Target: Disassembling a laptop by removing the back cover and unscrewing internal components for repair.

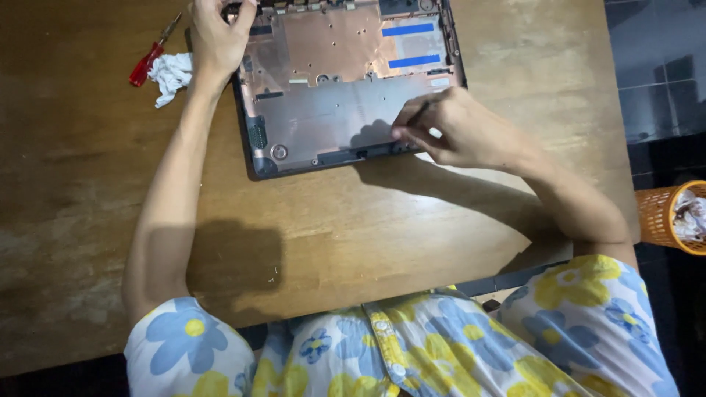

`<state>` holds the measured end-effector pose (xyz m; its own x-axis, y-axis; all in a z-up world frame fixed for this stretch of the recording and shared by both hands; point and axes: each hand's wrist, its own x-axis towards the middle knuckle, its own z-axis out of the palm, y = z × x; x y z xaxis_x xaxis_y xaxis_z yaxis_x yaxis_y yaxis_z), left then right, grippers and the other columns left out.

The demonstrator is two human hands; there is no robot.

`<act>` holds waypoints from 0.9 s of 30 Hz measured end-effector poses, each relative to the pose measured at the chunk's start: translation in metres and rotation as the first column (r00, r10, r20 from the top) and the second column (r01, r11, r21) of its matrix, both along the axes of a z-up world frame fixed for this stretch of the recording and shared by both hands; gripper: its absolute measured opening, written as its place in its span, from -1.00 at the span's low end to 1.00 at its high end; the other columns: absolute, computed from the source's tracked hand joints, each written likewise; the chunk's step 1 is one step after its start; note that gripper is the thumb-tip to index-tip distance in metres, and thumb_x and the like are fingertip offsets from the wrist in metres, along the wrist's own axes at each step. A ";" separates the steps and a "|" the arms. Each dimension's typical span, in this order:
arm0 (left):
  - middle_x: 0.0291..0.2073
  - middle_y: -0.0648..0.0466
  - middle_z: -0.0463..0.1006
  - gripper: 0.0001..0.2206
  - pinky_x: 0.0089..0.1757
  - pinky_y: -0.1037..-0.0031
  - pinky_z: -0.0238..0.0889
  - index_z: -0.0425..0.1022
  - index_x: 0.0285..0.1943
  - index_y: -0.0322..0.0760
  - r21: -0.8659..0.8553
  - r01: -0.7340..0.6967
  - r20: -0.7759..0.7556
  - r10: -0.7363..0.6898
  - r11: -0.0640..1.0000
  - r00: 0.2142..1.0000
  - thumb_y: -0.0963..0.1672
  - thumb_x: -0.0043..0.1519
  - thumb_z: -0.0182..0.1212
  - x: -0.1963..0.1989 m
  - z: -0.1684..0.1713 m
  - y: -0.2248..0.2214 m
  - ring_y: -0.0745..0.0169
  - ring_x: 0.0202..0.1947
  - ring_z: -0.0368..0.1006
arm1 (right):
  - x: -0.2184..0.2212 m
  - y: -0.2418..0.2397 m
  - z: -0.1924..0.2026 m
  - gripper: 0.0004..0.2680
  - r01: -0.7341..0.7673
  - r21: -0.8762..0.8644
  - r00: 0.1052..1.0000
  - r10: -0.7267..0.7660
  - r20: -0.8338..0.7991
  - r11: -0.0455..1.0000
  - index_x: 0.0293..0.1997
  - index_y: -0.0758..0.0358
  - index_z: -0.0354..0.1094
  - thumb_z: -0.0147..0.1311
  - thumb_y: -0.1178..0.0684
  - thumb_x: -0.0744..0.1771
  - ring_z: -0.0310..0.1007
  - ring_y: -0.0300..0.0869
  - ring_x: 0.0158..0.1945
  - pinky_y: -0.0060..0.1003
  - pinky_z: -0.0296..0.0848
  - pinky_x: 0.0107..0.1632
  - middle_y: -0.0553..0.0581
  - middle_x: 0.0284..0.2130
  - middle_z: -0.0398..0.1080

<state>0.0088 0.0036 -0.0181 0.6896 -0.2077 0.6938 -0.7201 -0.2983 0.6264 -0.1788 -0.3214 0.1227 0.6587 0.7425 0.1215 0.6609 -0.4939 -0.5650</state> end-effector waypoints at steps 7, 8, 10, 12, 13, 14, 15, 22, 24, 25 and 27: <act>-0.18 -0.05 0.67 -0.92 -0.13 0.25 0.46 0.50 -0.02 -0.36 0.034 -0.068 -0.029 0.069 0.997 0.997 -0.23 0.37 0.27 0.001 -0.002 0.000 0.04 -0.16 0.61 | -0.004 -0.012 0.005 -0.77 0.150 -0.234 0.984 -0.123 0.127 0.960 -0.43 0.34 0.30 0.00 0.16 0.45 0.29 0.02 -0.59 -0.09 0.20 -0.49 0.18 -0.59 0.30; -0.14 -0.04 0.68 -0.94 -0.06 0.25 0.45 0.55 -0.03 -0.37 0.030 -0.029 -0.036 0.030 0.999 0.999 -0.26 0.37 0.23 -0.001 0.003 -0.001 0.04 -0.10 0.62 | -0.004 -0.009 0.006 -0.82 0.103 -0.157 0.994 -0.095 0.056 0.982 -0.32 0.38 0.41 0.00 0.14 0.44 0.37 -0.05 -0.59 -0.17 0.32 -0.47 0.19 -0.45 0.43; -0.11 -0.03 0.70 -0.89 0.00 0.25 0.45 0.61 -0.04 -0.37 0.024 0.011 -0.040 -0.010 1.000 0.999 -0.28 0.37 0.18 -0.003 0.009 -0.002 0.05 -0.05 0.62 | -0.003 -0.007 0.009 -0.82 0.062 -0.075 0.998 -0.063 -0.011 0.995 -0.20 0.42 0.52 0.01 0.12 0.43 0.44 -0.12 -0.59 -0.26 0.45 -0.45 0.20 -0.32 0.56; -0.11 -0.06 0.71 -0.85 0.00 0.30 0.47 0.66 -0.03 -0.41 0.036 0.022 -0.040 -0.020 0.999 0.999 -0.30 0.36 0.15 -0.005 0.010 -0.003 0.06 -0.06 0.64 | -0.004 -0.008 0.012 -0.80 0.060 -0.071 0.995 -0.065 -0.078 0.996 -0.25 0.41 0.51 -0.02 0.11 0.43 0.54 -0.09 -0.46 -0.25 0.49 -0.38 0.15 -0.32 0.57; -0.11 -0.06 0.71 -0.85 0.00 0.30 0.47 0.66 -0.03 -0.41 0.036 0.024 -0.041 -0.023 0.999 0.999 -0.30 0.36 0.15 -0.005 0.011 -0.002 0.06 -0.06 0.64 | -0.003 -0.010 0.011 -0.80 0.062 -0.070 0.994 -0.068 -0.080 0.996 -0.25 0.41 0.51 -0.02 0.11 0.43 0.54 -0.09 -0.46 -0.25 0.49 -0.38 0.15 -0.32 0.57; -0.10 -0.05 0.71 -0.84 0.00 0.29 0.46 0.66 -0.02 -0.41 0.045 0.017 -0.045 -0.015 0.999 0.999 -0.29 0.37 0.15 -0.005 0.011 -0.002 0.06 -0.05 0.63 | -0.001 -0.012 0.011 -0.84 0.040 -0.064 0.998 -0.042 -0.037 0.997 -0.23 0.43 0.50 0.00 0.17 0.42 0.56 -0.07 -0.43 -0.26 0.52 -0.37 0.18 -0.32 0.57; -0.09 -0.05 0.70 -0.84 -0.01 0.29 0.46 0.66 0.00 -0.40 0.055 0.010 -0.046 -0.007 0.998 0.999 -0.29 0.37 0.16 -0.005 0.011 -0.002 0.06 -0.05 0.62 | 0.000 -0.013 0.010 -0.88 0.017 -0.060 1.000 -0.017 0.008 0.998 -0.21 0.45 0.49 0.02 0.23 0.41 0.58 -0.06 -0.41 -0.26 0.55 -0.36 0.22 -0.33 0.57; -0.12 -0.03 0.70 -0.86 -0.02 0.33 0.47 0.65 -0.04 -0.35 0.075 -0.002 -0.112 0.010 0.997 0.994 -0.28 0.38 0.16 -0.010 0.016 -0.002 0.14 -0.07 0.62 | 0.007 -0.019 0.008 -0.87 0.002 -0.070 1.000 -0.002 0.005 0.998 -0.16 0.41 0.46 -0.01 0.18 0.43 0.50 0.03 -0.29 -0.15 0.45 -0.23 0.19 -0.28 0.50; -0.14 0.02 0.71 -0.85 -0.05 0.34 0.45 0.67 -0.05 -0.31 0.095 -0.030 -0.116 0.041 0.995 0.992 -0.26 0.37 0.16 -0.010 0.017 -0.002 0.16 -0.09 0.62 | 0.008 -0.018 0.011 -0.81 -0.106 -0.058 0.981 0.095 -0.171 0.993 -0.19 0.43 0.49 -0.03 0.10 0.42 0.52 0.01 -0.25 -0.16 0.52 -0.21 0.17 -0.29 0.52; -0.14 0.02 0.71 -0.85 -0.05 0.34 0.45 0.67 -0.05 -0.31 0.095 -0.029 -0.119 0.040 0.995 0.992 -0.26 0.37 0.16 -0.010 0.016 -0.002 0.16 -0.09 0.62 | 0.011 -0.020 0.010 -0.81 -0.106 -0.058 0.980 0.094 -0.173 0.993 -0.19 0.43 0.49 -0.03 0.10 0.42 0.52 0.01 -0.25 -0.16 0.52 -0.21 0.17 -0.29 0.52; -0.10 -0.04 0.71 -0.86 0.02 0.28 0.45 0.65 -0.04 -0.36 0.081 -0.003 -0.094 0.010 0.997 0.995 -0.29 0.38 0.17 -0.008 0.015 -0.001 0.11 -0.07 0.62 | 0.015 -0.025 0.009 -0.90 -0.034 -0.112 0.999 0.031 -0.033 0.993 -0.19 0.49 0.44 0.01 0.25 0.40 0.54 0.04 -0.25 -0.15 0.52 -0.16 0.25 -0.23 0.50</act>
<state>0.0008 0.0022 -0.0036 0.7527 -0.2561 0.6065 -0.6568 -0.3554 0.6651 -0.1640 -0.3465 0.1312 0.6362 0.7714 0.0162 0.6609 -0.5339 -0.5274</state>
